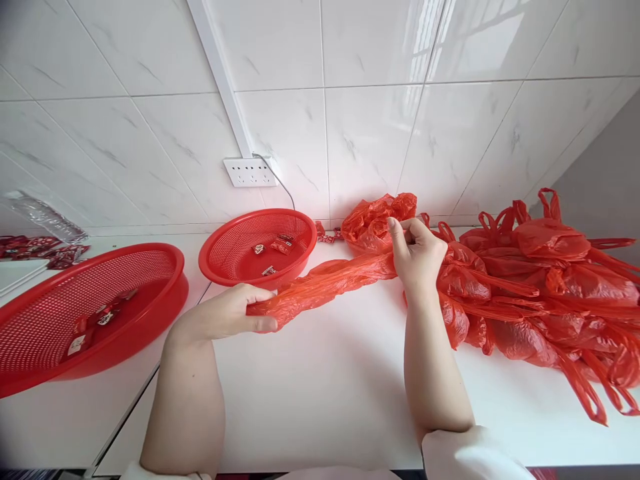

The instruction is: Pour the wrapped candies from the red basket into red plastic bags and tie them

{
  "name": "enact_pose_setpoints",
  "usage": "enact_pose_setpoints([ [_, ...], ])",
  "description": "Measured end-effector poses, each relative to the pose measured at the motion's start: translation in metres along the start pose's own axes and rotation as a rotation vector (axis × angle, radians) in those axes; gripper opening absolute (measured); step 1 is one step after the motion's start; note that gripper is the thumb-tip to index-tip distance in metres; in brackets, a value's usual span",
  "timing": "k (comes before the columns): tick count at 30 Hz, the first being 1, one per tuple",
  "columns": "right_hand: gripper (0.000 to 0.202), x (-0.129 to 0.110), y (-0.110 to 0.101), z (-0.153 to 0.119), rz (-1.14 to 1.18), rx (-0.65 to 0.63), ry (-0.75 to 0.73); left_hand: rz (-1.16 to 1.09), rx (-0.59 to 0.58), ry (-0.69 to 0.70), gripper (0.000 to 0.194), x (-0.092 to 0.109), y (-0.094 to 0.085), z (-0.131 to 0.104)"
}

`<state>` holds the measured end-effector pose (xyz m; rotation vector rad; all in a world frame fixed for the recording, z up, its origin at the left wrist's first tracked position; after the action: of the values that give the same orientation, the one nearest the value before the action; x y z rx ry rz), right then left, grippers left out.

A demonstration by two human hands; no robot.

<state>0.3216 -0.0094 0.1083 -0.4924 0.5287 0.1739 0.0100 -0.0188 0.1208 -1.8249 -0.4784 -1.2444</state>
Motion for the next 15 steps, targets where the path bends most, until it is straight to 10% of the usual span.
enact_pose_setpoints([
  [5, 0.023, -0.024, -0.012, -0.006, 0.070, -0.095, -0.321, -0.090, -0.002, 0.007, 0.050, 0.005, 0.007, 0.005],
  [10, 0.022, -0.065, -0.006, -0.034, 0.344, -0.619, -0.739, -0.217, 0.053, 0.096, 0.036, 0.006, 0.009, 0.012],
  [15, 0.018, -0.077, 0.022, -0.054, 0.324, -0.799, -0.750, -0.357, 0.038, 0.174, 0.027, 0.003, 0.006, 0.018],
])
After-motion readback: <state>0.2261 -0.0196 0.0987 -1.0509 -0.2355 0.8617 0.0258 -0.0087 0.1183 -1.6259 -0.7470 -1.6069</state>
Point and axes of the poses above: each hand's wrist, its own z-axis towards the middle knuckle, its own y-axis out of the palm, x = y × z, the point moved 2 cm from there along z, towards the middle knuckle, and after that the axes turned 13 degrees about -z, right-handed, at the moved point
